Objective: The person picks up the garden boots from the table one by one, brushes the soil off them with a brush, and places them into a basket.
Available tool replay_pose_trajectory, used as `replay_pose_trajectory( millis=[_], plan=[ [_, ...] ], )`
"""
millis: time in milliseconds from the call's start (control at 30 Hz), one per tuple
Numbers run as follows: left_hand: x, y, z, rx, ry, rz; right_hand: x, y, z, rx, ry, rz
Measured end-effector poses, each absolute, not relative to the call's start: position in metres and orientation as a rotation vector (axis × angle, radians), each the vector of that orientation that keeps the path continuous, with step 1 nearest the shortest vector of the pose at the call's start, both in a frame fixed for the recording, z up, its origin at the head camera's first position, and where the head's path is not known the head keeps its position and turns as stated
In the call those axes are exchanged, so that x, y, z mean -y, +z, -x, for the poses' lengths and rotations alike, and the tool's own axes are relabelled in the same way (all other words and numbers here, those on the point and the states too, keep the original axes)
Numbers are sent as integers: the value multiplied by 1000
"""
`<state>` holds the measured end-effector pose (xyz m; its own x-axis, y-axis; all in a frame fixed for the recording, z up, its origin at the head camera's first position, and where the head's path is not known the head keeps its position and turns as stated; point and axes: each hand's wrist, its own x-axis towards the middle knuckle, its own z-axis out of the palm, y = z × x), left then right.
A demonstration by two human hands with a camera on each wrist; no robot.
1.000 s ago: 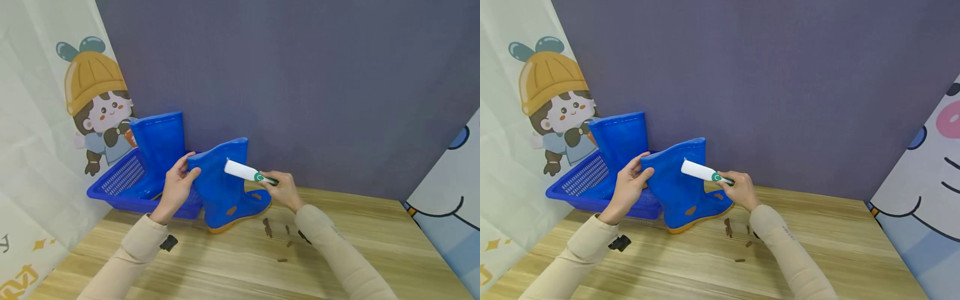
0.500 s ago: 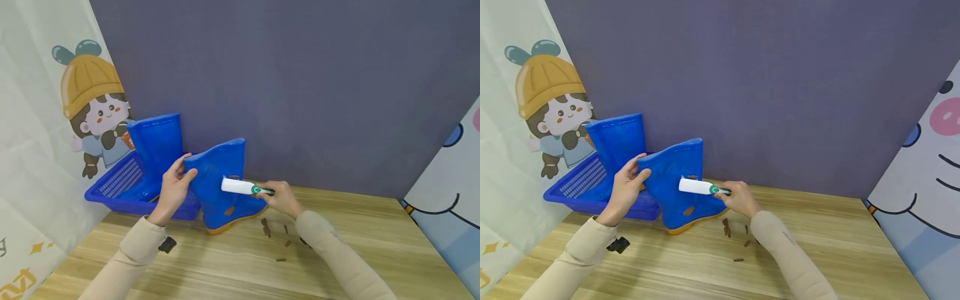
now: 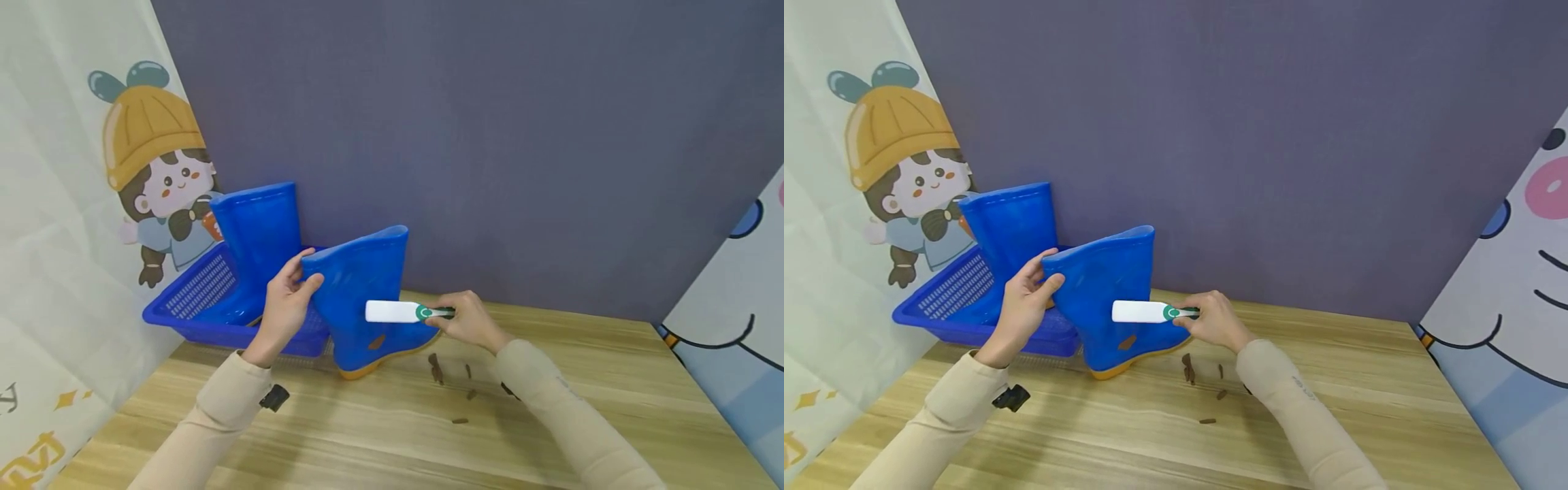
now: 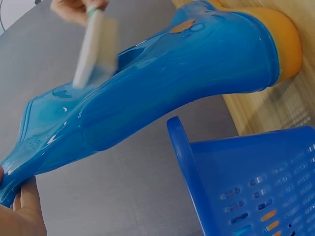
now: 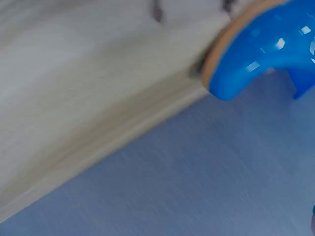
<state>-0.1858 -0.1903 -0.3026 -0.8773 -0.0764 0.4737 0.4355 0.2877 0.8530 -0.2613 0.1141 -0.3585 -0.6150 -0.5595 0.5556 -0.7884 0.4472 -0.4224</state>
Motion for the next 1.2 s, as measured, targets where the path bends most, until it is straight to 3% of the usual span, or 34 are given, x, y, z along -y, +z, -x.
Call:
replay_pose_trajectory(
  millis=[467,1200],
  plan=[
    [190,-303,185,2134,-1627,341,-109,-321,274,2000,989,-1079],
    [191,-302,186,2162,-1607,306,-112,-353,243,2169,939,-1168]
  ],
)
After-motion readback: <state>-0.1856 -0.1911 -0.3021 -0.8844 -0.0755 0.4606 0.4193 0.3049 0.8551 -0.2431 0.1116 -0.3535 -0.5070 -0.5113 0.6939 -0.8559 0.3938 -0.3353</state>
